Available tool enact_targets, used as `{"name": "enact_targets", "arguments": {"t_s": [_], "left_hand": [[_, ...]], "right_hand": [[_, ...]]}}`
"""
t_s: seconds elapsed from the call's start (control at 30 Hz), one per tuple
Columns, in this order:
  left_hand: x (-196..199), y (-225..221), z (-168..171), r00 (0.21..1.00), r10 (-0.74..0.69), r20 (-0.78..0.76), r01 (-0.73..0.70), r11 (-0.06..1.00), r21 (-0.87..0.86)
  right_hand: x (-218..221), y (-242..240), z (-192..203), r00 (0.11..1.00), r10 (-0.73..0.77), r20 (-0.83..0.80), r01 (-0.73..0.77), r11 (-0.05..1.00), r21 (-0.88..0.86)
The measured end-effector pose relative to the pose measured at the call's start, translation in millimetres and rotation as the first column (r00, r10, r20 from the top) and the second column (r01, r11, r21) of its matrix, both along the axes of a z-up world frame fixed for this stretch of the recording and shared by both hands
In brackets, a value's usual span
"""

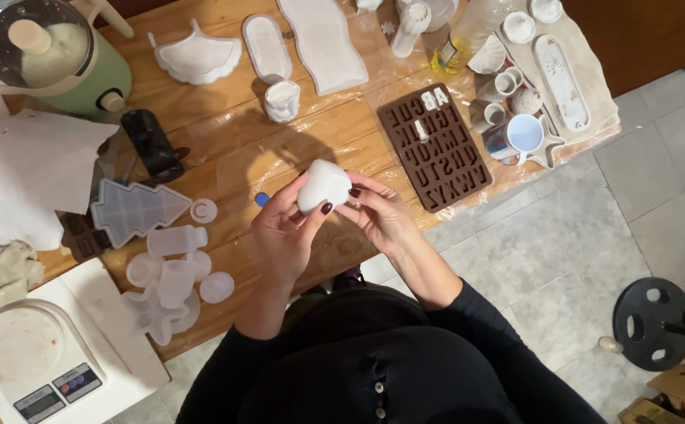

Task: Removing hardened white items from silicone molds.

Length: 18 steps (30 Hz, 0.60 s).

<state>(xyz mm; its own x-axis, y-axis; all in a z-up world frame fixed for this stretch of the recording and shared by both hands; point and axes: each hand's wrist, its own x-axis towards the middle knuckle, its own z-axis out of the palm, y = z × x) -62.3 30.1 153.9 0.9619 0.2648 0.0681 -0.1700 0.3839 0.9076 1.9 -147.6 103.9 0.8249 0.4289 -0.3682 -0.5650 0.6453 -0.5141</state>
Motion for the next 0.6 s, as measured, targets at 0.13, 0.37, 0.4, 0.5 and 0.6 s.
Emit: {"name": "enact_targets", "arguments": {"t_s": [0.13, 0.37, 0.4, 0.5, 0.6], "left_hand": [[-1, 4, -2, 1.0, -0.008, -0.003, 0.008, 1.0, 0.026], [-1, 12, -8, 0.999, -0.036, -0.006, 0.036, 0.999, 0.034], [-1, 13, -10, 0.999, -0.043, -0.012, 0.044, 0.998, 0.034], [-2, 17, -12, 0.998, -0.059, -0.024, 0.06, 0.997, 0.046], [0, 23, -11, 0.996, -0.083, -0.024, 0.084, 0.994, 0.063]], "right_hand": [[2, -3, -6, 1.0, 0.008, 0.007, -0.008, 1.0, 0.018], [3, -1, -3, 0.998, 0.054, -0.017, -0.054, 0.998, -0.008], [4, -1, -3, 0.998, 0.064, -0.012, -0.064, 0.998, -0.001], [4, -1, -6, 0.997, 0.076, -0.03, -0.076, 0.997, -0.01], [6, -4, -16, 0.995, 0.098, -0.022, -0.097, 0.995, 0.029]]}}
